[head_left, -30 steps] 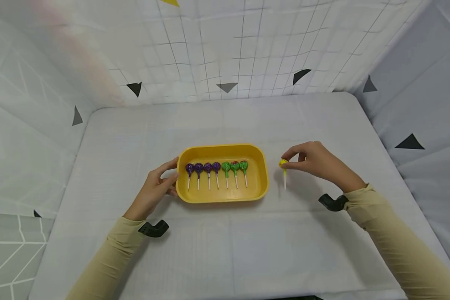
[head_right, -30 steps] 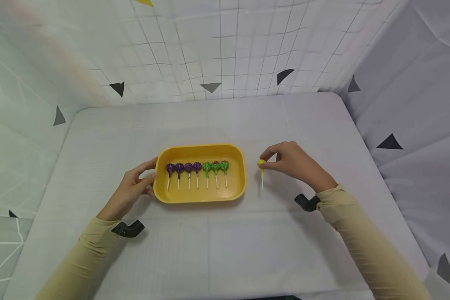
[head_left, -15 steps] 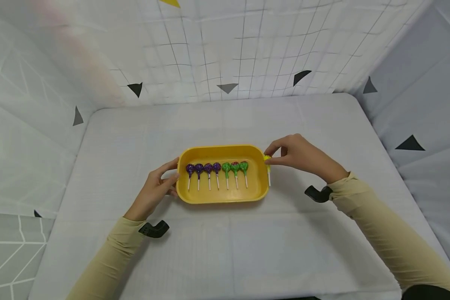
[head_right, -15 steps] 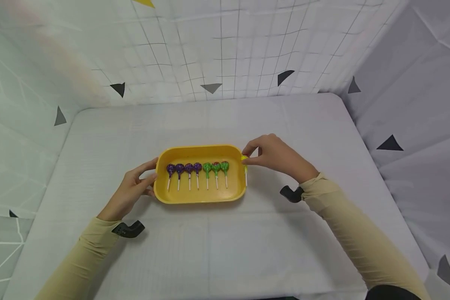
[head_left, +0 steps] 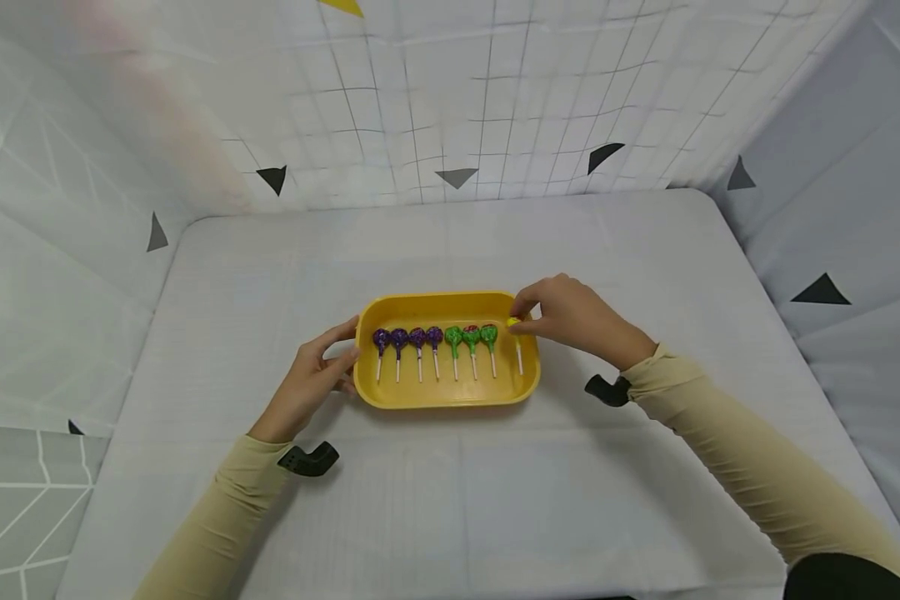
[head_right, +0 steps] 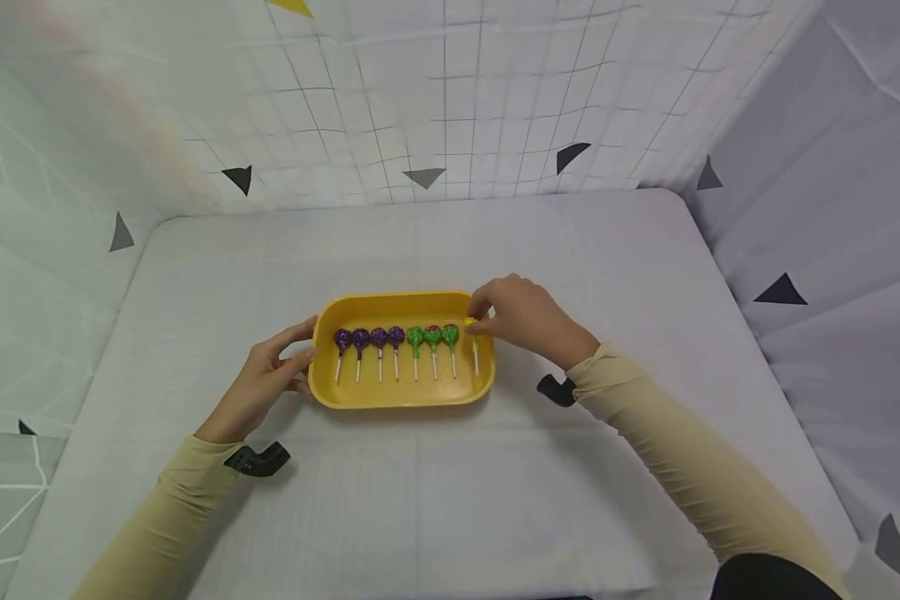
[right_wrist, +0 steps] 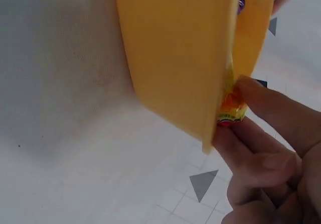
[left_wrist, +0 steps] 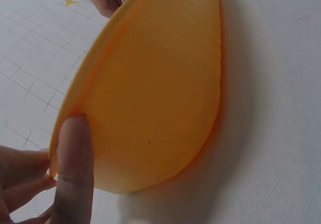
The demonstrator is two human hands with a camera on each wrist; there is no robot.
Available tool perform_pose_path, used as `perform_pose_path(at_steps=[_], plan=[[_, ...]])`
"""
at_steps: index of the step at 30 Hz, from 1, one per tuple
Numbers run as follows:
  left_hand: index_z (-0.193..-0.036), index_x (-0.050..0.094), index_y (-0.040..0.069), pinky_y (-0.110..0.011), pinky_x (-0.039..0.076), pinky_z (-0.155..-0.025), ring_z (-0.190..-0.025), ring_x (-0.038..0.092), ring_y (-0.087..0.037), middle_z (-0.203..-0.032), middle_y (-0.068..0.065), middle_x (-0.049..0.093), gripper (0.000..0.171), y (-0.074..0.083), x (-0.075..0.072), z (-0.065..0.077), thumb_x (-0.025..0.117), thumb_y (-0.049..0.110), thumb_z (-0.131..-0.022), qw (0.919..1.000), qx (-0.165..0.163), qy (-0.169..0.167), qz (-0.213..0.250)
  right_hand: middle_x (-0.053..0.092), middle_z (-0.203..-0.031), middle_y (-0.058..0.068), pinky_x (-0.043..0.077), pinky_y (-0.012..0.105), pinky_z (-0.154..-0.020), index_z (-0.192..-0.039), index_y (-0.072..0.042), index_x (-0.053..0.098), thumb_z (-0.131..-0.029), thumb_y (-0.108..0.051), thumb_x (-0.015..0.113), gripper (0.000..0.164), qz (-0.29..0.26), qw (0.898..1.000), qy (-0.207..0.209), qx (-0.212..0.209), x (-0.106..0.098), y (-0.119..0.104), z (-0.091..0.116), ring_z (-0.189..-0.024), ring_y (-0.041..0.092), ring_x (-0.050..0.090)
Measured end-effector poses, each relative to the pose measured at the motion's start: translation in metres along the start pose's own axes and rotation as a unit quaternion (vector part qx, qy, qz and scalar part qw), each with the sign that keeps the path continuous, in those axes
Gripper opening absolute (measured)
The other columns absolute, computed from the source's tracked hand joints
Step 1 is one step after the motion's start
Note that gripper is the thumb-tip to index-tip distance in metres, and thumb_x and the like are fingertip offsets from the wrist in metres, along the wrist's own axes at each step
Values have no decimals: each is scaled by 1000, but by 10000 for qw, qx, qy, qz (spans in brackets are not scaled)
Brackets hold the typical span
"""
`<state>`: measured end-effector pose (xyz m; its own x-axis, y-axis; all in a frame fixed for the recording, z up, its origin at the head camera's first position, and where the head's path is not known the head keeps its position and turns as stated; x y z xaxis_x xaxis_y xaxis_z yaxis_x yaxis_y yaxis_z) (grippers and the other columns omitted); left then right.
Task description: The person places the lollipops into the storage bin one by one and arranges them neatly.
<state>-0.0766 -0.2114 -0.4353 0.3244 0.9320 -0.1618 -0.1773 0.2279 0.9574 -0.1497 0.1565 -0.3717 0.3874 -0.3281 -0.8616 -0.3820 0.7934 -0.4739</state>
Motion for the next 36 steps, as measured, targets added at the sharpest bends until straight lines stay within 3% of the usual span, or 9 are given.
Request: perform_pose_path(at_steps=[9, 17, 36], plan=[[-162, 36, 19, -27, 64, -69, -73, 69, -12, -159, -14, 40, 56, 0, 0, 1, 54, 21, -109, 10000, 49, 3, 14, 79, -98, 4, 59, 30, -67, -105, -9, 80, -91, -26, 82, 23, 876, 9960, -47, 149, 17, -12, -8, -79, 17, 67], [-162, 36, 20, -29, 65, -71, -74, 69, -13, -160, -13, 40, 56, -1, 0, 0, 54, 22, -109, 10000, 46, -25, 44, 75, -82, 3, 52, 26, -57, -97, -9, 78, -90, -22, 83, 16, 1460, 9892, -75, 90, 27, -19, -13, -64, 15, 60], [-162, 36, 19, -28, 64, -69, -71, 69, -13, -160, -14, 40, 56, -1, 0, 0, 54, 22, -109, 9999, 119, -38, 66, 68, -73, 3, 50, 29, -52, -93, -8, 77, -91, -24, 82, 17, 2116, 9773, 17, 65, 35, -26, -17, -61, 18, 58]])
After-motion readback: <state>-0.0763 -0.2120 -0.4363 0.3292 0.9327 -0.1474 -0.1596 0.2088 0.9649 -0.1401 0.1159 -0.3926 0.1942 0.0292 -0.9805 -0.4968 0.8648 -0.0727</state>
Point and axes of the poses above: each hand's wrist, its own z-axis away from the middle knuckle, its own x-axis out of the palm, y = z × x, the point moved 2 cm from there along -z, towards the middle knuckle
